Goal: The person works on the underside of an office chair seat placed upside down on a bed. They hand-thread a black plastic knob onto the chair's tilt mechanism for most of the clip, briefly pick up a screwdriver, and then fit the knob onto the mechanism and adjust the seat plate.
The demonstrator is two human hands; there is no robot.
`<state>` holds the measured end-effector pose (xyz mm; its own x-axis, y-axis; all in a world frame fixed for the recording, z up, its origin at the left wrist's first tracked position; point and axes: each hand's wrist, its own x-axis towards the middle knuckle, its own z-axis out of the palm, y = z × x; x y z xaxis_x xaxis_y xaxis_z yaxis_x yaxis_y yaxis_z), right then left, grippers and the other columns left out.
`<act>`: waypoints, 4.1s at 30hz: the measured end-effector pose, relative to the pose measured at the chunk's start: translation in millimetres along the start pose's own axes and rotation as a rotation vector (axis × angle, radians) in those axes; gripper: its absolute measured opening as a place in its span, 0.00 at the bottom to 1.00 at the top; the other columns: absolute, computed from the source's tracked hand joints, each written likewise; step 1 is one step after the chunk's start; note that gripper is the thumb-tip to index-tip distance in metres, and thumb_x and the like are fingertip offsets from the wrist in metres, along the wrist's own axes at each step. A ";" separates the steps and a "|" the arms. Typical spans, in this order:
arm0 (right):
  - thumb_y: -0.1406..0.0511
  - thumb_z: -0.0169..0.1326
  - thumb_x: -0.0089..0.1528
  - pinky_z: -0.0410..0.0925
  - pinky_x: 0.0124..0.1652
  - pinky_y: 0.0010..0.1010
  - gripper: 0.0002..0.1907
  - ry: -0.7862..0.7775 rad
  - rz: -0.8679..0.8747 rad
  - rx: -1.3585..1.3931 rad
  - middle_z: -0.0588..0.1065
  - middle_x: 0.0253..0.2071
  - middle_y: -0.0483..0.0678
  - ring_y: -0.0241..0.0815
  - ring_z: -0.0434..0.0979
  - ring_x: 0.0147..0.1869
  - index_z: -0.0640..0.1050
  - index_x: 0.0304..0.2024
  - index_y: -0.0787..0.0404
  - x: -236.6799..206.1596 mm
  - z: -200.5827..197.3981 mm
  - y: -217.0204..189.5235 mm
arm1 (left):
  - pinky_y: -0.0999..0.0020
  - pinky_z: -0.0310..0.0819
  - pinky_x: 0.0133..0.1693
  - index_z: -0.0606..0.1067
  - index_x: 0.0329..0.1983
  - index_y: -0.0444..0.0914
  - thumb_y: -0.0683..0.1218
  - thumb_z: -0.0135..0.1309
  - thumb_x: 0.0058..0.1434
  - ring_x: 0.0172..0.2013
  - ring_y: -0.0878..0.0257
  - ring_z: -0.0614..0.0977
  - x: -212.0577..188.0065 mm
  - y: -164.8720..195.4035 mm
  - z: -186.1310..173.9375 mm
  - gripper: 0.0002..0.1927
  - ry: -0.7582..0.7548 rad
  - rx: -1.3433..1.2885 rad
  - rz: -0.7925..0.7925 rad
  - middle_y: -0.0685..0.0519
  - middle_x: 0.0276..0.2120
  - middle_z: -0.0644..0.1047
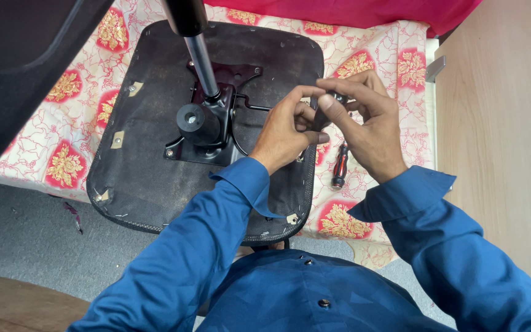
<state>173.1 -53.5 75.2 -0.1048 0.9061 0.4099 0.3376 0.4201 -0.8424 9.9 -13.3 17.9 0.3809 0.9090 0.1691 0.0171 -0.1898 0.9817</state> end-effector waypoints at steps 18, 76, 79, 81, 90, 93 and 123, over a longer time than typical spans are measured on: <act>0.68 0.63 0.66 0.70 0.47 0.27 0.15 -0.019 -0.025 -0.035 0.72 0.47 0.47 0.36 0.73 0.52 0.82 0.56 0.62 2.7 -1.4 2.4 | 0.70 0.77 0.41 0.71 0.56 0.41 0.40 0.73 0.45 0.37 0.69 0.81 1.3 -1.5 -3.2 0.35 0.039 0.127 0.032 0.57 0.33 0.80; 0.68 0.62 0.67 0.71 0.50 0.26 0.15 0.046 -0.025 -0.015 0.73 0.48 0.46 0.34 0.75 0.53 0.81 0.57 0.62 -1.0 -1.8 1.7 | 0.69 0.80 0.45 0.67 0.64 0.39 0.38 0.72 0.44 0.40 0.66 0.83 4.1 -0.1 -5.3 0.43 0.033 0.051 0.026 0.53 0.37 0.82; 0.69 0.59 0.68 0.71 0.50 0.25 0.14 0.049 0.010 0.068 0.70 0.48 0.46 0.33 0.73 0.52 0.81 0.57 0.62 -2.3 -4.2 3.5 | 0.68 0.81 0.46 0.68 0.63 0.39 0.37 0.72 0.46 0.42 0.65 0.84 3.7 0.9 -5.3 0.40 0.019 0.016 0.014 0.52 0.39 0.83; 0.71 0.56 0.70 0.68 0.49 0.25 0.16 0.052 0.048 0.070 0.70 0.50 0.48 0.34 0.71 0.52 0.81 0.60 0.62 -4.9 -6.5 3.3 | 0.69 0.82 0.48 0.70 0.64 0.40 0.37 0.70 0.48 0.43 0.65 0.85 3.6 2.3 -6.4 0.38 0.004 -0.013 -0.008 0.52 0.40 0.83; 0.69 0.59 0.67 0.74 0.59 0.29 0.15 0.050 0.059 0.077 0.79 0.57 0.51 0.39 0.80 0.60 0.80 0.57 0.61 -1.8 0.1 0.9 | 0.69 0.78 0.40 0.73 0.58 0.41 0.41 0.76 0.44 0.36 0.68 0.79 3.5 10.2 0.3 0.37 0.045 0.140 0.004 0.57 0.34 0.76; 0.69 0.62 0.66 0.76 0.54 0.30 0.15 0.063 -0.011 0.024 0.78 0.54 0.51 0.39 0.80 0.56 0.81 0.55 0.61 -1.0 1.2 1.5 | 0.69 0.80 0.42 0.71 0.60 0.40 0.40 0.73 0.45 0.38 0.68 0.80 3.6 7.6 -1.6 0.38 0.027 0.037 0.015 0.55 0.35 0.79; 0.70 0.46 0.69 0.63 0.65 0.31 0.19 0.026 -0.091 0.036 0.73 0.61 0.51 0.39 0.71 0.67 0.75 0.62 0.63 -1.8 -0.7 -2.0 | 0.72 0.76 0.41 0.69 0.66 0.41 0.39 0.74 0.48 0.38 0.68 0.78 5.8 2.9 -0.2 0.41 0.030 0.102 0.081 0.55 0.39 0.79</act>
<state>173.3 -56.0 76.5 -0.1089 0.8629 0.4935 0.2935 0.5023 -0.8134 12.0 -8.6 21.8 0.3568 0.8998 0.2511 0.0824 -0.2980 0.9510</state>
